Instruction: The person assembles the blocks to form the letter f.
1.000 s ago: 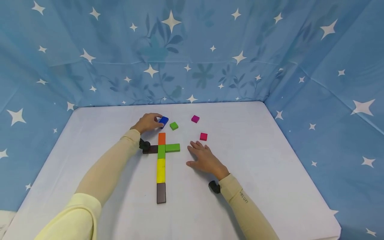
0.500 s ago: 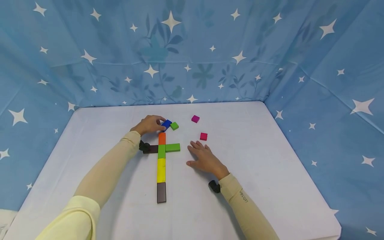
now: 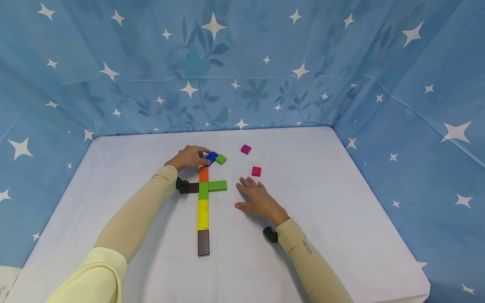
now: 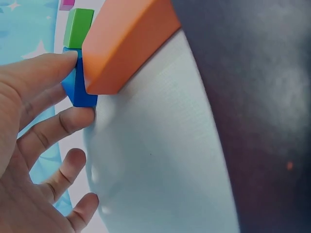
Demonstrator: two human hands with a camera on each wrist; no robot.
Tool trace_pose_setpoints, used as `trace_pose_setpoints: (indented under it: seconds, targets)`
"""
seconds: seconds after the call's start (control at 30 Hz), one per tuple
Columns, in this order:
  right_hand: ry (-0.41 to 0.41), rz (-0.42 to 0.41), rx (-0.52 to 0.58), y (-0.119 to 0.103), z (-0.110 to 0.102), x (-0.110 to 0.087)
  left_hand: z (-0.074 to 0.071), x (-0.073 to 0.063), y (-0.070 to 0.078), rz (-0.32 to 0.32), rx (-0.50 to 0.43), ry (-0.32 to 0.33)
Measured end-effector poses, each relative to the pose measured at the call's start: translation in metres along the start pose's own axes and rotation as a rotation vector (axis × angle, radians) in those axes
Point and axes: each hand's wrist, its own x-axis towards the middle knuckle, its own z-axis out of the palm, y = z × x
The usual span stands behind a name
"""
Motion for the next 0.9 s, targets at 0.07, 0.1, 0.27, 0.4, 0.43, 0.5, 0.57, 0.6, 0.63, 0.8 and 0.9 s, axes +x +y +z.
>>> trace_pose_setpoints:
  seconds: [0.07, 0.1, 0.27, 0.4, 0.43, 0.5, 0.57, 0.6, 0.63, 0.8, 0.9]
  targets:
    - [0.000, 0.001, -0.001, 0.0000, -0.0001, 0.0001, -0.0002, -0.0004, -0.0003, 0.004, 0.002, -0.003]
    - [0.002, -0.001, 0.000, 0.0002, -0.0001, 0.0004, -0.0001, -0.0003, -0.0005, 0.006, 0.002, -0.004]
    - [0.003, -0.007, 0.007, 0.0004, -0.0008, 0.0002, 0.0000, 0.0008, -0.0024, 0.009, 0.001, -0.008]
    - [0.000, -0.012, 0.005, -0.0003, -0.0016, -0.0007, 0.0009, 0.0016, -0.0040, 0.011, 0.001, -0.012]
    - [0.000, -0.012, 0.005, -0.0006, -0.0020, -0.0010, 0.0009, 0.0017, -0.0040, 0.012, 0.001, -0.013]
    - [0.000, -0.011, 0.003, -0.0013, -0.0028, -0.0015, 0.0008, 0.0013, -0.0037, 0.015, -0.001, -0.015]
    - [0.002, -0.013, 0.003, -0.0018, -0.0031, -0.0016, 0.0008, 0.0011, -0.0039, 0.014, 0.000, -0.016]
    - [0.002, -0.014, 0.002, -0.0019, -0.0031, -0.0016, 0.0010, 0.0012, -0.0040, 0.014, -0.001, -0.017]
    - [0.002, -0.014, 0.001, -0.0020, -0.0030, -0.0015, 0.0011, 0.0011, -0.0042, 0.012, -0.001, -0.017]
    - [0.002, -0.016, -0.003, -0.0016, -0.0022, -0.0015, 0.0022, 0.0010, -0.0045, 0.008, -0.003, -0.012]
    - [0.002, -0.019, 0.001, -0.0015, -0.0021, -0.0019, 0.0025, 0.0008, -0.0042, 0.005, -0.008, -0.013]
